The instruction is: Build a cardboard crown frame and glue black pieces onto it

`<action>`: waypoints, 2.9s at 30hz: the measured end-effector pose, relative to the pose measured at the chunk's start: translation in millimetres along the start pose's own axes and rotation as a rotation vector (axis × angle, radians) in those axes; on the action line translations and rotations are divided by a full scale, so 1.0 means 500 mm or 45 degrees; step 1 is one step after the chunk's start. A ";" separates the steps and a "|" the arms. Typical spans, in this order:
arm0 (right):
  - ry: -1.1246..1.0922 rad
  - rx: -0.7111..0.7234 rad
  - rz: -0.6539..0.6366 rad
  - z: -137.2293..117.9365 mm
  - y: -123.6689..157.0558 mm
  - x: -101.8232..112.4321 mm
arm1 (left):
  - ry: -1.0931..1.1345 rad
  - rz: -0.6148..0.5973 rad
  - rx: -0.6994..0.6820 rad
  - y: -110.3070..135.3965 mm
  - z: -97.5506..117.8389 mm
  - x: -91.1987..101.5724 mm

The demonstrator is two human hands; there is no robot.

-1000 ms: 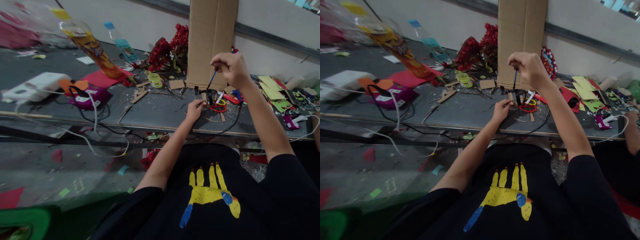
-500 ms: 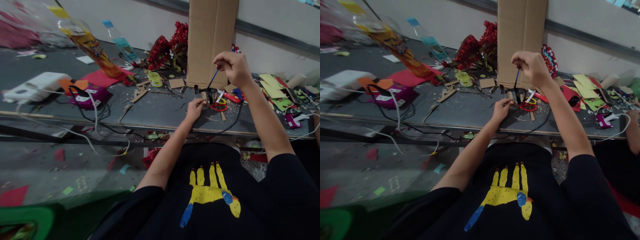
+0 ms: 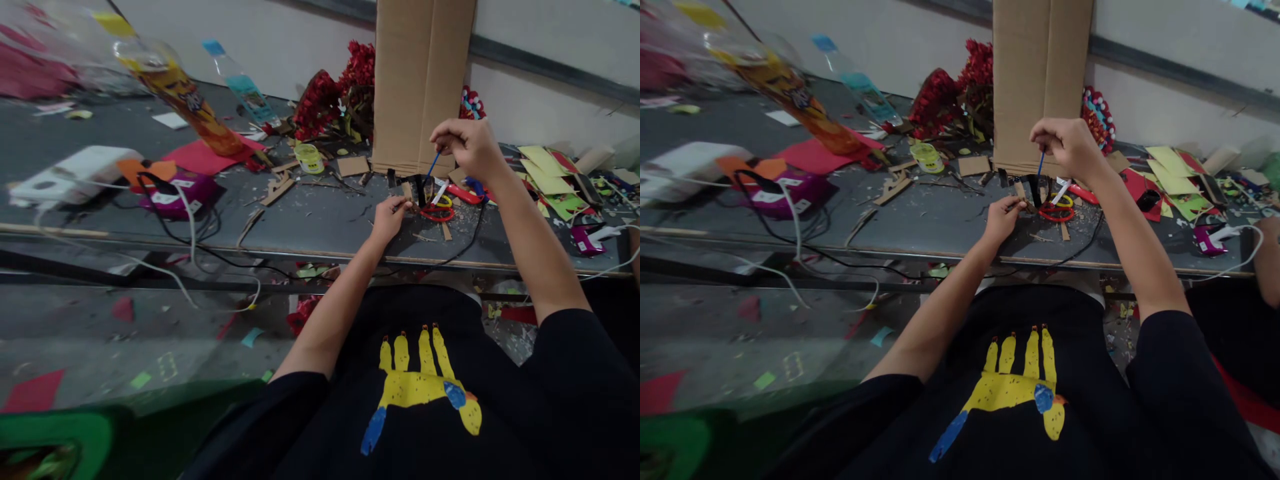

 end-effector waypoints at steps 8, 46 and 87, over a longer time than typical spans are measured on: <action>0.032 0.058 0.227 -0.020 -0.020 0.034 | 0.003 -0.008 0.013 0.001 -0.010 -0.002; 0.044 0.097 0.307 -0.021 0.010 0.053 | 0.015 -0.011 0.063 0.001 -0.002 -0.001; 0.136 0.056 0.045 -0.049 -0.006 -0.010 | 0.220 0.018 0.279 -0.001 -0.026 -0.002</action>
Point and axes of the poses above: each hand's wrist, its own y-axis away from the middle knuckle, its own x-axis out of the back of the hand, z = x × y, the point moved 6 cm from there along -y, towards the middle knuckle, and after that the axes turned 14 degrees about z, right-handed, at the moved point
